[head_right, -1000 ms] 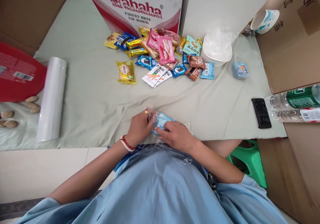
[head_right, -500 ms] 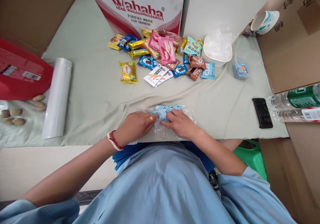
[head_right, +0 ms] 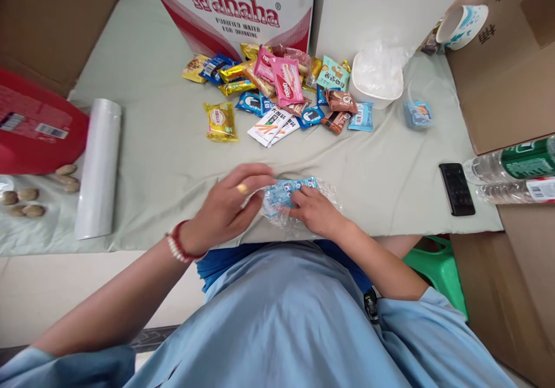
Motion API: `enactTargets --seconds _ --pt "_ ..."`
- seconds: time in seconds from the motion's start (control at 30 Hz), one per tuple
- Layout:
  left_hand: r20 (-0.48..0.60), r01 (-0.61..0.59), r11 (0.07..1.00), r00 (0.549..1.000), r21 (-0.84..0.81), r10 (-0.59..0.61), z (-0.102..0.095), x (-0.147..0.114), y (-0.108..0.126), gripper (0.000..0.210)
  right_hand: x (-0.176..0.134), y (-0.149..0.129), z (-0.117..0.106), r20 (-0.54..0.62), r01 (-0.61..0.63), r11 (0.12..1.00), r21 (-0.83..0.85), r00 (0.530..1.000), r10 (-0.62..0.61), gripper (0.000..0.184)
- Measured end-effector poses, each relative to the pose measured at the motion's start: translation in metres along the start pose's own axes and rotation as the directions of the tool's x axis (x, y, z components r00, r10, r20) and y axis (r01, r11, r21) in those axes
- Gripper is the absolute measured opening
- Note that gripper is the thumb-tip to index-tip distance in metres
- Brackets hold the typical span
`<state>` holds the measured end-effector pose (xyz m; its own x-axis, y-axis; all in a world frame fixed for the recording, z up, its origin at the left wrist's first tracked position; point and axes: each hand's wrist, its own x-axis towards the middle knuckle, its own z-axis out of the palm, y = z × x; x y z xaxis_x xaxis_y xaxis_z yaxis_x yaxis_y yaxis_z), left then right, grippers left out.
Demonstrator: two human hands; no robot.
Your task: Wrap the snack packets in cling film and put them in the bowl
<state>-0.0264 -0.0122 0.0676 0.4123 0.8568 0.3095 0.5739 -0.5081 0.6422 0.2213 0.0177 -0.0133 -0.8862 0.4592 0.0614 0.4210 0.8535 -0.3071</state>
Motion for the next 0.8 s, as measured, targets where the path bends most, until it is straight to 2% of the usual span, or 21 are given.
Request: enactTargets --seconds 0.03,0.1,0.17,0.3,0.4,0.43,0.53,0.57,0.67,0.8 --pt "0.13 -0.013 0.997 0.991 -0.072 0.023 0.006 0.012 -0.003 0.034 0.0 0.0 0.0 0.003 -0.001 1.0 0.002 1.0 0.001 0.041" --pt "0.352 0.023 0.992 0.936 -0.12 0.021 0.019 0.028 -0.013 0.034 0.0 0.002 -0.002 0.014 -0.002 0.999 0.038 1.0 0.002 0.042" --pt "0.447 0.074 0.995 0.894 -0.067 -0.037 0.032 0.033 -0.026 0.03 -0.005 0.003 -0.007 -0.01 -0.004 0.993 0.12 1.0 0.006 0.042" --pt "0.463 0.074 0.997 0.883 0.019 -0.074 0.043 0.016 -0.04 0.027 -0.026 -0.005 -0.02 -0.146 -0.001 0.95 0.312 0.988 0.049 0.031" --pt "0.45 0.071 0.994 0.887 0.084 -0.101 0.045 0.004 -0.038 0.033 -0.045 -0.024 -0.018 -0.183 -0.087 0.965 0.246 0.974 0.134 0.054" --pt "0.444 0.075 0.992 0.889 0.096 -0.111 0.046 0.001 -0.037 0.035 -0.051 -0.03 -0.014 -0.19 -0.13 0.973 0.189 0.968 0.166 0.055" --pt "0.432 0.092 0.99 0.893 0.109 -0.131 0.049 -0.002 -0.035 0.04 -0.064 -0.043 -0.002 -0.232 -0.212 0.975 0.068 0.947 0.222 0.025" --pt "0.432 0.094 0.989 0.892 0.111 -0.133 0.05 -0.002 -0.034 0.04 -0.066 -0.044 0.0 -0.247 -0.212 0.975 0.061 0.944 0.221 0.024" --pt "0.44 0.087 0.99 0.889 0.112 -0.128 0.052 -0.002 -0.033 0.039 -0.057 -0.038 -0.006 -0.242 -0.187 0.977 0.098 0.948 0.206 0.028" --pt "0.452 0.022 0.997 0.89 0.078 -0.056 0.051 -0.002 -0.035 0.037 -0.018 -0.014 -0.017 -0.171 -0.246 0.95 0.192 0.945 0.279 0.033"
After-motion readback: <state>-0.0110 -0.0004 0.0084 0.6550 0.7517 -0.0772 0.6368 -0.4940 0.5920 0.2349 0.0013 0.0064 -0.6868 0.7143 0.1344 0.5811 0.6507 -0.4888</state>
